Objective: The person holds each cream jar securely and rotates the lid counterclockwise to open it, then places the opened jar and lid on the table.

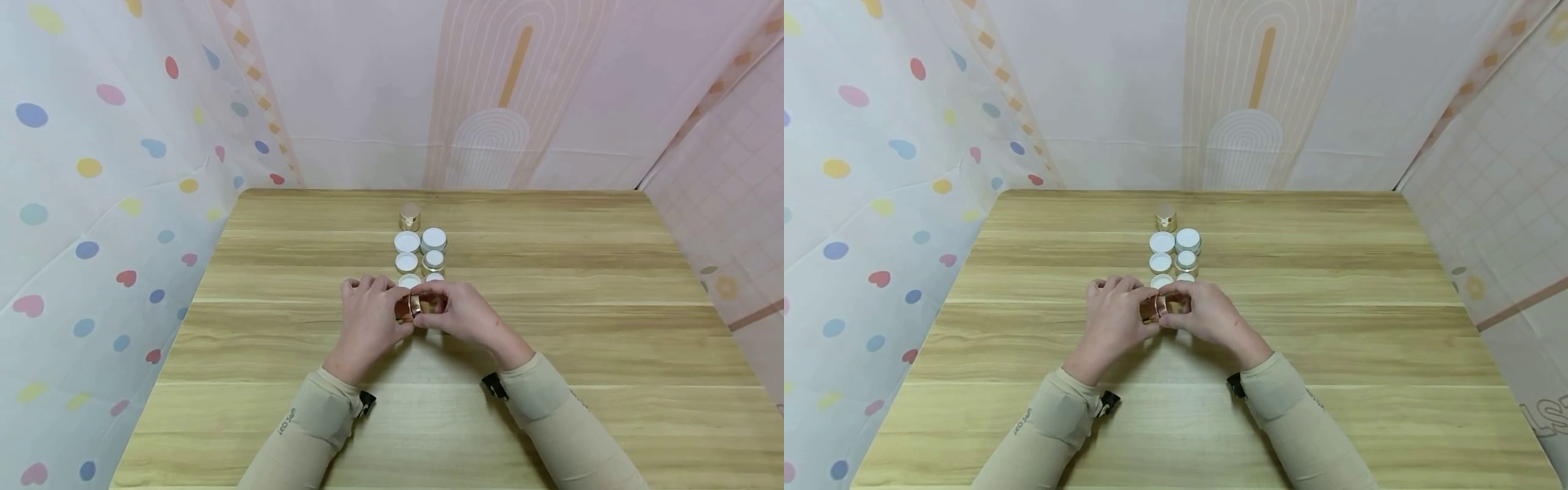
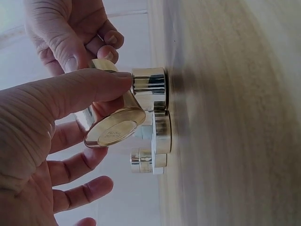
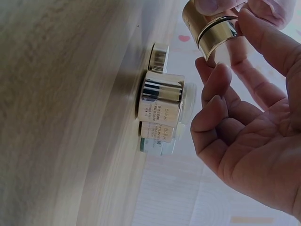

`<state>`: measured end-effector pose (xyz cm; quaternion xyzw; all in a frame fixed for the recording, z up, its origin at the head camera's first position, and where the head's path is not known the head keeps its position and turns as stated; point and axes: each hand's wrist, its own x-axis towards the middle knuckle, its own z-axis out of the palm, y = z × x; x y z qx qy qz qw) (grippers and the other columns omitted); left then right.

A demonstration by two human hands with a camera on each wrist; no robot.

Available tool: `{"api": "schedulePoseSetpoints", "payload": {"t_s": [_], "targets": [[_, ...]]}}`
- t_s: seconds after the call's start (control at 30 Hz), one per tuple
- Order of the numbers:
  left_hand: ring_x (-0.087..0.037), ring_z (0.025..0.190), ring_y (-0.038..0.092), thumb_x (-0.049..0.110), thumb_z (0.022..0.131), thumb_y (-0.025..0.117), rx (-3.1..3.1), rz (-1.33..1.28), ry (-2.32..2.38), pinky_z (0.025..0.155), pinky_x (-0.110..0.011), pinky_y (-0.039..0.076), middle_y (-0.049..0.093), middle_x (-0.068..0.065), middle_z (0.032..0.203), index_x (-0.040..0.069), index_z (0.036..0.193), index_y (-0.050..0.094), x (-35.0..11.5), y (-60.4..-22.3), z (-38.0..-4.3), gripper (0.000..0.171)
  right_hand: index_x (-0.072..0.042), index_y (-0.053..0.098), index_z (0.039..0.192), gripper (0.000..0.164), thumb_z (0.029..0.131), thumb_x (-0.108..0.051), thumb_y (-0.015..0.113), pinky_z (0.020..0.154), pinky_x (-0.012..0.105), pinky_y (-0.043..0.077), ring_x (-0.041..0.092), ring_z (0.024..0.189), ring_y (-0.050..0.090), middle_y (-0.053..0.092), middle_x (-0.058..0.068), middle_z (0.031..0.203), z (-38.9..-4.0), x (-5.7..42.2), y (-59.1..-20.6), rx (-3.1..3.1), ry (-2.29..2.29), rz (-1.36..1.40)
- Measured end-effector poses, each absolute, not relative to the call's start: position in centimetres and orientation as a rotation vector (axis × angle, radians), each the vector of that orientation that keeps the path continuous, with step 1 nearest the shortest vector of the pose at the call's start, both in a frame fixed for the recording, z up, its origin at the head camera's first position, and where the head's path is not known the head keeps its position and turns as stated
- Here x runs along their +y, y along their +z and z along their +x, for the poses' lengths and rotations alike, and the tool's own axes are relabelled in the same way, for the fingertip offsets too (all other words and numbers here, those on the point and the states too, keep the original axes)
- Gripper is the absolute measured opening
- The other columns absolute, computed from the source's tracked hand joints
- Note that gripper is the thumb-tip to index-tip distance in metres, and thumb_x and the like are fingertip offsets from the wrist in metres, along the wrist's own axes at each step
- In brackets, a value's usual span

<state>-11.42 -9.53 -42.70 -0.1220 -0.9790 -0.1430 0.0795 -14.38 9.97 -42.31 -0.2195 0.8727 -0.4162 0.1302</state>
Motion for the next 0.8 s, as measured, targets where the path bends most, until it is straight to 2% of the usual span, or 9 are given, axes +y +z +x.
{"api": "schedulePoseSetpoints", "payload": {"t_s": [0.2,0.43,0.5,0.67,0.73,0.8], "targets": [[-0.029,0.113,0.063,0.037,0.072,0.098,-2.956,-0.361,-0.42,0.112,-0.059,0.034,0.079,-0.003,0.119,0.021,0.12,0.081,-9.49,-42.59,-11.48,0.053,-0.017,0.074,0.131,0.046,0.088,-0.017,0.089,0.063,0.025,0.047,0.011,0.073,0.056,0.064,0.001,0.08,-14.39,10.08,-42.31,2.512,-1.221,-0.653],[-0.03,0.108,0.065,0.036,0.072,0.099,-2.924,-0.37,-0.456,0.111,-0.059,0.035,0.081,-0.002,0.114,0.017,0.11,0.081,-9.41,-42.54,-11.49,0.046,-0.014,0.073,0.134,0.05,0.086,-0.011,0.089,0.061,0.025,0.051,0.011,0.074,0.061,0.07,0.004,0.088,-14.38,10.05,-42.04,2.484,-1.243,-0.671],[-0.03,0.108,0.065,0.039,0.072,0.099,-2.912,-0.373,-0.452,0.111,-0.06,0.035,0.082,-0.002,0.113,0.017,0.109,0.081,-9.41,-42.51,-11.49,0.047,-0.013,0.071,0.137,0.055,0.086,-0.014,0.091,0.062,0.025,0.051,0.012,0.075,0.061,0.071,0.006,0.09,-14.39,10.08,-42.02,2.489,-1.241,-0.68],[-0.03,0.108,0.066,0.039,0.073,0.098,-2.904,-0.373,-0.432,0.111,-0.06,0.036,0.082,-0.001,0.113,0.018,0.11,0.081,-9.37,-42.48,-11.45,0.045,-0.004,0.064,0.144,0.066,0.089,-0.031,0.089,0.067,0.026,0.052,0.013,0.079,0.062,0.076,0.011,0.107,-14.37,10.0,-42.09,2.534,-1.221,-0.647],[-0.03,0.107,0.066,0.035,0.073,0.098,-2.906,-0.378,-0.431,0.11,-0.06,0.036,0.082,-0.001,0.112,0.019,0.11,0.081,-9.32,-42.47,-11.4,0.043,-0.002,0.067,0.14,0.061,0.091,-0.034,0.087,0.067,0.026,0.051,0.012,0.077,0.061,0.076,0.01,0.108,-14.35,9.92,-42.14,2.559,-1.203,-0.621],[-0.029,0.107,0.066,0.035,0.073,0.098,-2.913,-0.383,-0.431,0.11,-0.059,0.036,0.081,-0.001,0.111,0.02,0.111,0.082,-9.26,-42.44,-11.31,0.044,-0.004,0.071,0.134,0.054,0.092,-0.034,0.086,0.067,0.026,0.05,0.011,0.075,0.059,0.076,0.007,0.1,-14.3,9.85,-42.12,2.577,-1.188,-0.604]]}}
